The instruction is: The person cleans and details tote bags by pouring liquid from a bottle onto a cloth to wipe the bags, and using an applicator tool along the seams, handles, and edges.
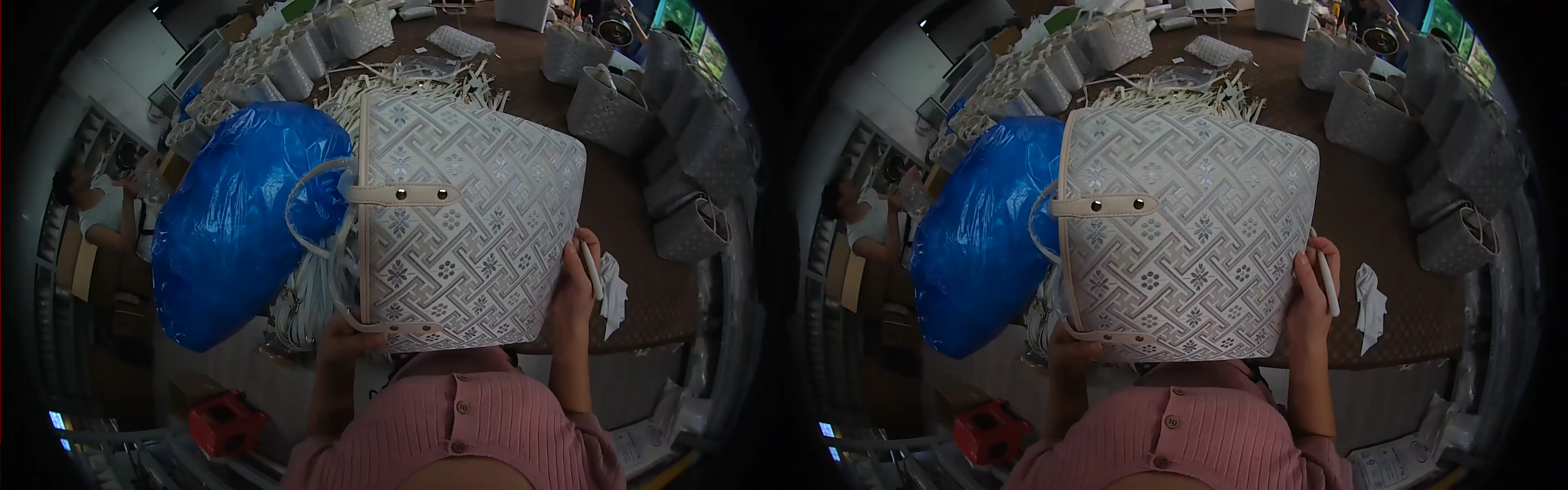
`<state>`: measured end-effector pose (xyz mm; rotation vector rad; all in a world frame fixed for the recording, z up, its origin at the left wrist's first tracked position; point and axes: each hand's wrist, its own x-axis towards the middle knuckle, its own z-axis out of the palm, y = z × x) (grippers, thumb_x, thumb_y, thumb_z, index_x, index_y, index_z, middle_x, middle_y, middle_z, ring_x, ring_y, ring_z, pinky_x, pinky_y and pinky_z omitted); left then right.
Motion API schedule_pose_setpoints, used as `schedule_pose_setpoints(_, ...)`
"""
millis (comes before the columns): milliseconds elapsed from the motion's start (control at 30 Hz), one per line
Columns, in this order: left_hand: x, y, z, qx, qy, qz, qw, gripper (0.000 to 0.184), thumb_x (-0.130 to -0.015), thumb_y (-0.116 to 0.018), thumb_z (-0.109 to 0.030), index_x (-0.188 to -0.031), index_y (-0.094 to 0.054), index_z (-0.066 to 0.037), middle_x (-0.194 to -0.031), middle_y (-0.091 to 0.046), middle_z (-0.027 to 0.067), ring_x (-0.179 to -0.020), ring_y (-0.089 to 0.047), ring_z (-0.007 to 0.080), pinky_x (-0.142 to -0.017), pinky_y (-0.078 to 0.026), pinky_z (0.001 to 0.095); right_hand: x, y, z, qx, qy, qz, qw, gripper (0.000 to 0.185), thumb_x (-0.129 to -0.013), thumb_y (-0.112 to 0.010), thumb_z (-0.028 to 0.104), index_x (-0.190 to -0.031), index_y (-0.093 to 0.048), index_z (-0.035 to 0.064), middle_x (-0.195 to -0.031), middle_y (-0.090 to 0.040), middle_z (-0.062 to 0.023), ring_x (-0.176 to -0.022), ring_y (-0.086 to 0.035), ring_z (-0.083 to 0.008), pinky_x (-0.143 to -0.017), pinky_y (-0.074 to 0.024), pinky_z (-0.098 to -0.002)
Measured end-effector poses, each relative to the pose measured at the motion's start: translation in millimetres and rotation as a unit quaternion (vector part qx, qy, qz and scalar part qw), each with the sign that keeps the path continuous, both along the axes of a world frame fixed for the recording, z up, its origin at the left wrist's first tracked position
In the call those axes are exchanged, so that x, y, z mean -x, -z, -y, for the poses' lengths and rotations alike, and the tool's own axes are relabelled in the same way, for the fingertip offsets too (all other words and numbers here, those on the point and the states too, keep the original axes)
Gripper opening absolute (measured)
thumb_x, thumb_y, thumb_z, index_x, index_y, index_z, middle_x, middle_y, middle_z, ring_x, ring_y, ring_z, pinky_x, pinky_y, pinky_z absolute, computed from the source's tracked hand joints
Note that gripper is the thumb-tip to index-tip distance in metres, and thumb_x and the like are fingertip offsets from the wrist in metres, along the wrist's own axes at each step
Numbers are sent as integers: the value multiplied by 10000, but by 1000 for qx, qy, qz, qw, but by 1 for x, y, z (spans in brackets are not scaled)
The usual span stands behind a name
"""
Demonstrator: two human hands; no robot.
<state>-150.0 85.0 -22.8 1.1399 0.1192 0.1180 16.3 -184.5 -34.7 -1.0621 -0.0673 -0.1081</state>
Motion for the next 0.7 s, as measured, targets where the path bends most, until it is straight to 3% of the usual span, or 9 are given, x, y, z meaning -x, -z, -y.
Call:
schedule_pose_setpoints(67, -1, -3, 5, 44, -11, 33, 998, 315, -641, -627, 46, -955, -603, 65, -946, -627, 113, -887, -586, 182, -762, -441, 304, 3, -1, 2, 2, -8, 4, 1000, 245, -806, -540, 47, -1027, -437, 24, -767, -451, 26, -736, -407, -51, -735, -320, -183)
schedule_pose_setpoints(400, 4, 12, -5, 23, 27, 59, 998, 323, -629, -617, 87, -951, -608, 71, -939, -630, 126, -899, -586, 196, -780, -439, 302, 12, -10, 3, -10, 12, 19, 1000, 266, -804, -529, 28, -1048, -424, 10, -775, -440, 24, -746, -408, -49, -757, -321, -180)
schedule_pose_setpoints(600, 8, 10, -3, -5, 9, 39, 999, 320, -641, -643, 57, -959, -614, 56, -913, -636, 117, -872, -588, 178, -765, -439, 283, 8, -8, 3, -14, 19, 14, 1000, 263, -806, -528, 33, -1050, -434, 13, -803, -464, 11, -775, -427, -54, -763, -329, -180)
schedule_pose_setpoints(700, 12, 28, -16, -33, 11, 100, 994, 288, -677, -684, -9, -954, -624, 45, -904, -639, 116, -870, -590, 172, -755, -439, 278, -11, -8, -4, -37, 22, 27, 999, 276, -817, -542, 69, -1070, -435, 36, -858, -476, -6, -787, -450, -77, -781, -347, -198)
